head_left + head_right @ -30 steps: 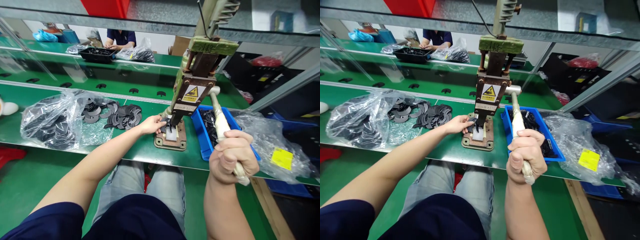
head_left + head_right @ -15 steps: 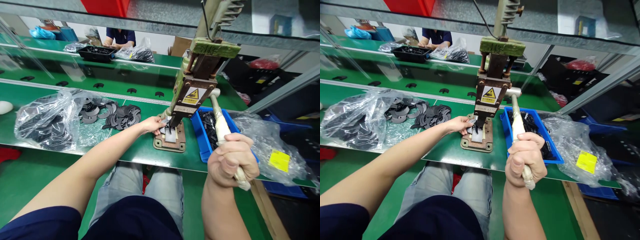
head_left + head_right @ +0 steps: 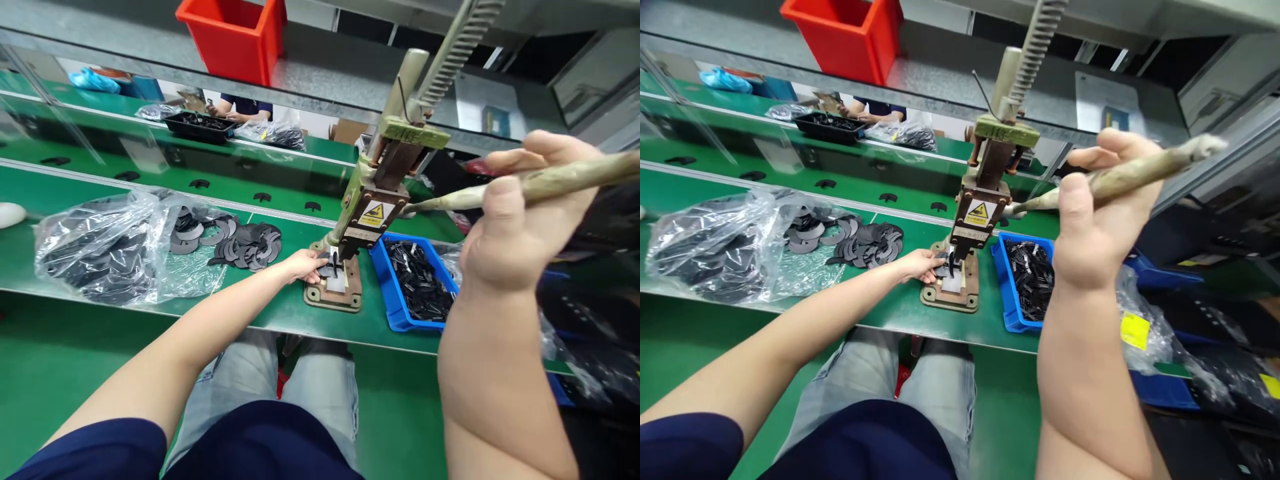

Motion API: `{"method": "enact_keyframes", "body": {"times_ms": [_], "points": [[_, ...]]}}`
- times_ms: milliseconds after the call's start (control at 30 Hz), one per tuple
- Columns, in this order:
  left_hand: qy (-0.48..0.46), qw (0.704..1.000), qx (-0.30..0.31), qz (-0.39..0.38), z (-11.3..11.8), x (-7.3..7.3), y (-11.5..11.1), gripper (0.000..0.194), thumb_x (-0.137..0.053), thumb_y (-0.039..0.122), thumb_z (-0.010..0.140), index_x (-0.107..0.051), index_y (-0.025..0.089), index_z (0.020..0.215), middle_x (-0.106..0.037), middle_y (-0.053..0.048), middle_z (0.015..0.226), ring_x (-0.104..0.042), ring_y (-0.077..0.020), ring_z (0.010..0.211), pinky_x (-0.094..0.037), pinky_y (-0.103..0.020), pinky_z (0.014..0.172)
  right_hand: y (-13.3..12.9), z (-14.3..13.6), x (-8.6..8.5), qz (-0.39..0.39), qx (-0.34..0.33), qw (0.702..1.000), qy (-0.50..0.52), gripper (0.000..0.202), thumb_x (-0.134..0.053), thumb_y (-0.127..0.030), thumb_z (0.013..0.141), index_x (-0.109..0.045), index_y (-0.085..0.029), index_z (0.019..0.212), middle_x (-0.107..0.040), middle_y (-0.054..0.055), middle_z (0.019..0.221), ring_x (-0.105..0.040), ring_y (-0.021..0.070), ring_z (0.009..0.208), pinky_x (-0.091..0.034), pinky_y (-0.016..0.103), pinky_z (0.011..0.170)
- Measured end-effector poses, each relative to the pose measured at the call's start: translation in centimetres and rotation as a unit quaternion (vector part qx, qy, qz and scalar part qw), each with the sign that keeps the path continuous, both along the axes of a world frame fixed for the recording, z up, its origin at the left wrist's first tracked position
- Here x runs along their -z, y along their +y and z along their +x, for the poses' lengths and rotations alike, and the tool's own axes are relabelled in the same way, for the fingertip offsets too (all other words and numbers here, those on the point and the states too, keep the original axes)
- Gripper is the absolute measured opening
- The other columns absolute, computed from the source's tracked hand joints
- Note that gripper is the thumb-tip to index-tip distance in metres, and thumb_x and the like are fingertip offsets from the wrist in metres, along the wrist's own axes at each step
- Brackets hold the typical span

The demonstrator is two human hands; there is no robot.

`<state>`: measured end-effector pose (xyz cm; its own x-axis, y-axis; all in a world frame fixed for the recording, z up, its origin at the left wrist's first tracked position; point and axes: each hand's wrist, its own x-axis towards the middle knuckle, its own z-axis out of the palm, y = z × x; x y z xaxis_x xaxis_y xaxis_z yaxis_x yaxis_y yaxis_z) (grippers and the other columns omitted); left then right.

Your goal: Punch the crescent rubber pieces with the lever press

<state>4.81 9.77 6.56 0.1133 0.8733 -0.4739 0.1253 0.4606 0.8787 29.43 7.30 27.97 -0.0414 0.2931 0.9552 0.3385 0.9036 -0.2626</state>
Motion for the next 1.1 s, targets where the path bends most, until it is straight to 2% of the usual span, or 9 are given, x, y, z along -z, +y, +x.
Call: {"method": "enact_keyframes", "body": {"times_ms": [100,200,267,333,433,633,900,1033,1100], "points": [[-0.038,0.999,-0.007,0.032,-0.7,-0.3,-0.8,0.036,-0.077,0.045,0.097,-0.055,0.017,0.087,-0.067,-0.001,0.058,-0.065,-0.0113,0.046,-0.05,-0.017,0.047,-0.8,0.7,3.4,0.03,0.09,0.995,0.035,0.069,-0.068,-0.053,0.096,-0.045,-0.016,0.148,-0.047,0.017,0.147,-0.053,0.0289,0.14,-0.046,0.05,0.115],[-0.073,0.994,-0.001,0.081,-2.2,-1.0,-2.7,0.044,-0.08,0.051,0.092,-0.051,0.019,0.083,-0.067,-0.001,0.057,-0.065,-0.0114,0.046,-0.05,-0.017,0.046,-2.8,1.2,10.5,-0.069,0.132,0.983,0.107,0.055,-0.072,-0.051,0.092,-0.055,-0.018,0.133,-0.056,0.012,0.129,-0.059,0.0239,0.121,-0.047,0.048,0.112],[-0.087,0.989,0.015,0.117,-3.0,-1.9,-4.7,0.048,-0.08,0.057,0.089,-0.051,0.019,0.083,-0.067,-0.001,0.055,-0.066,-0.0124,0.046,-0.05,-0.018,0.046,-4.3,0.6,15.3,-0.236,0.08,0.966,0.063,0.037,-0.071,-0.045,0.094,-0.062,-0.019,0.119,-0.063,0.008,0.113,-0.063,0.0207,0.107,-0.051,0.045,0.106],[-0.095,0.984,0.032,0.149,-3.4,-2.7,-6.9,0.052,-0.08,0.062,0.087,-0.051,0.02,0.083,-0.067,0.0,0.054,-0.067,-0.0134,0.047,-0.05,-0.018,0.045,-5.7,-0.8,19.1,-0.349,0.007,0.937,-0.009,0.036,-0.073,-0.043,0.094,-0.065,-0.02,0.12,-0.068,0.007,0.11,-0.067,0.0205,0.103,-0.055,0.042,0.1],[-0.098,0.979,0.052,0.17,-3.3,-3.7,-9.9,0.054,-0.079,0.067,0.085,-0.051,0.02,0.083,-0.066,0.001,0.053,-0.065,-0.0134,0.045,-0.048,-0.018,0.043,-7.0,-3.9,22.1,-0.42,-0.08,0.902,-0.063,0.038,-0.073,-0.047,0.094,-0.066,-0.024,0.124,-0.073,0.006,0.112,-0.072,0.0202,0.099,-0.059,0.037,0.09],[-0.057,0.982,0.07,0.164,-3.0,-4.4,-12.9,0.051,-0.076,0.065,0.088,-0.052,0.02,0.082,-0.065,0.002,0.052,-0.063,-0.0124,0.043,-0.048,-0.018,0.043,-8.3,-7.8,23.7,-0.427,-0.116,0.895,-0.051,0.026,-0.061,-0.049,0.101,-0.063,-0.023,0.097,-0.069,0.003,0.09,-0.066,0.0169,0.084,-0.056,0.032,0.078],[-0.086,0.985,0.104,0.112,-3.4,-4.3,-12.1,0.055,-0.076,0.069,0.085,-0.048,0.022,0.081,-0.062,0.003,0.053,-0.059,-0.0124,0.043,-0.046,-0.021,0.044,-8.8,-7.6,22.9,-0.357,-0.08,0.924,-0.107,0.023,-0.052,-0.04,0.105,-0.063,-0.021,0.098,-0.07,0.005,0.091,-0.064,0.0176,0.082,-0.054,0.034,0.078],[0.043,0.975,0.097,0.195,-3.9,-4.5,-11.7,0.046,-0.07,0.065,0.09,-0.054,0.021,0.089,-0.065,0.002,0.064,-0.063,-0.0153,0.055,-0.049,-0.026,0.053,-8.0,-5.9,21.4,-0.308,-0.063,0.924,-0.22,0.023,-0.053,-0.039,0.104,-0.068,-0.021,0.103,-0.072,0.008,0.096,-0.064,0.0207,0.089,-0.05,0.039,0.085],[0.139,0.944,0.054,0.296,-4.0,-4.7,-11.9,0.039,-0.069,0.059,0.094,-0.06,0.021,0.097,-0.07,-0.002,0.083,-0.066,-0.0172,0.071,-0.053,-0.03,0.067,-7.8,-5.3,21.0,-0.285,-0.05,0.919,-0.269,0.025,-0.052,-0.038,0.105,-0.069,-0.021,0.099,-0.071,0.008,0.093,-0.062,0.0204,0.088,-0.047,0.038,0.084]]}}
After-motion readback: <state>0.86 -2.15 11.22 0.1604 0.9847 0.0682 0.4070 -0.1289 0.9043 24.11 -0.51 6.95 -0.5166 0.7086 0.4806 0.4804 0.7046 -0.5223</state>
